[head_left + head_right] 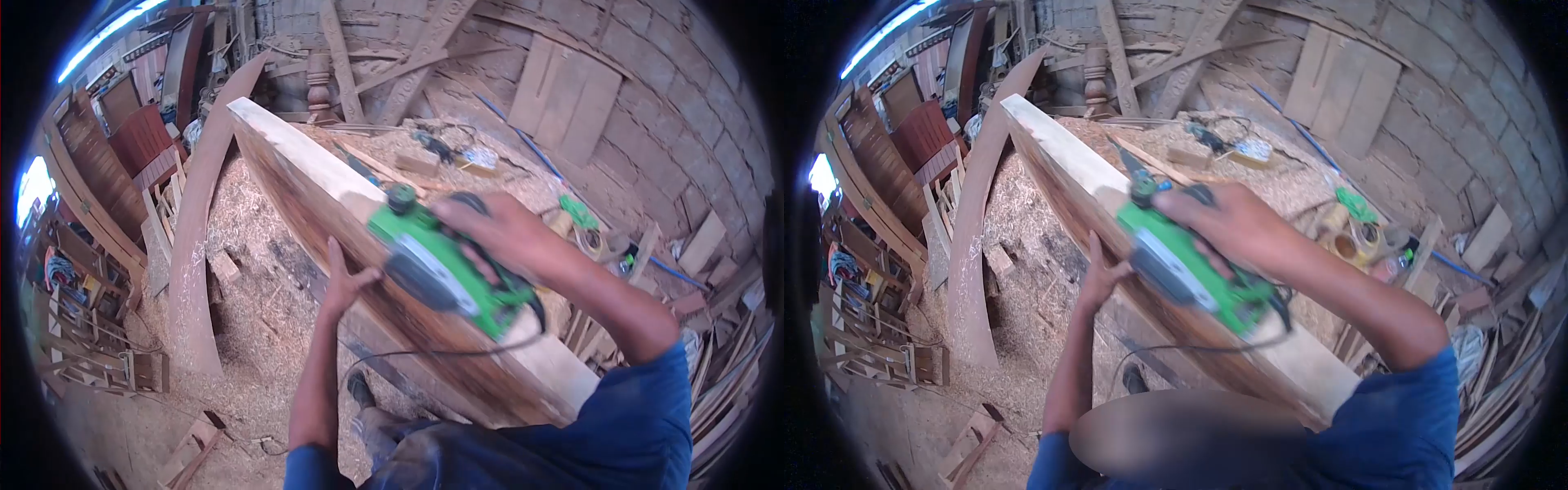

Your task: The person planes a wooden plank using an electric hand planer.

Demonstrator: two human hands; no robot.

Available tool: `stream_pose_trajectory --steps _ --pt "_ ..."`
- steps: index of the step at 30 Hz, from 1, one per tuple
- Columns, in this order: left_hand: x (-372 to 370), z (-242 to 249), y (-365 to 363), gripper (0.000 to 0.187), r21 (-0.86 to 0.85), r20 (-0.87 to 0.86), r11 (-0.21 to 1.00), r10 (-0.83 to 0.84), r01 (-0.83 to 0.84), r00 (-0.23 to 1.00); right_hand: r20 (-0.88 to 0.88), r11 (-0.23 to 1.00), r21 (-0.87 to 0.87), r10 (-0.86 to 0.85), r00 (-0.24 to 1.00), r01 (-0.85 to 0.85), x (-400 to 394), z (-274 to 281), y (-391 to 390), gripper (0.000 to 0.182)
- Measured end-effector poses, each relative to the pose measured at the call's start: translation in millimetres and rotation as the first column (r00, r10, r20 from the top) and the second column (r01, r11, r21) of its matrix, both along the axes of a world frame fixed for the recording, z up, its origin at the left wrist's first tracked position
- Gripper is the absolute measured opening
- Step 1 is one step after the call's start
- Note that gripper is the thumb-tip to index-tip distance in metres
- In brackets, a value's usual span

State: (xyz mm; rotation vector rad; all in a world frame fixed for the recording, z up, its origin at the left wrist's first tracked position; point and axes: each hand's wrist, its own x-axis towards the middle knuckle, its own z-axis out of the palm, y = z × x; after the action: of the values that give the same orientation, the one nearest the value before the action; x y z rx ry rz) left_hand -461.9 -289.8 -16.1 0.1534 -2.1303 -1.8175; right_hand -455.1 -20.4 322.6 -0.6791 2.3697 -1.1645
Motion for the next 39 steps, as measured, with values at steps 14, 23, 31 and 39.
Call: stream_pose_trajectory --steps 14,23,31,39 --pt "22.6 46.8 7.3 0.140 0.114 0.231 0.989 -0.123 0.098 0.965 0.184 0.965 -0.053 -0.245 0.952 0.258 175.1 -7.0 258.2 0.051" --pt "22.9 36.9 15.7 0.138 0.156 0.121 0.982 -0.125 0.105 0.985 0.041 0.991 0.031 -0.131 0.991 0.130 74.4 -8.3 119.4 0.058" --pt "15.5 8.5 15.8 0.144 0.235 -0.006 0.968 -0.093 0.091 0.996 0.061 0.991 -0.095 -0.091 0.994 0.097 -32.6 -16.1 -45.1 0.061" --pt "18.6 7.9 12.5 0.149 0.031 0.087 0.999 -0.014 0.012 0.996 0.025 0.989 -0.133 -0.064 0.998 0.067 -135.6 -21.8 -208.7 0.070"
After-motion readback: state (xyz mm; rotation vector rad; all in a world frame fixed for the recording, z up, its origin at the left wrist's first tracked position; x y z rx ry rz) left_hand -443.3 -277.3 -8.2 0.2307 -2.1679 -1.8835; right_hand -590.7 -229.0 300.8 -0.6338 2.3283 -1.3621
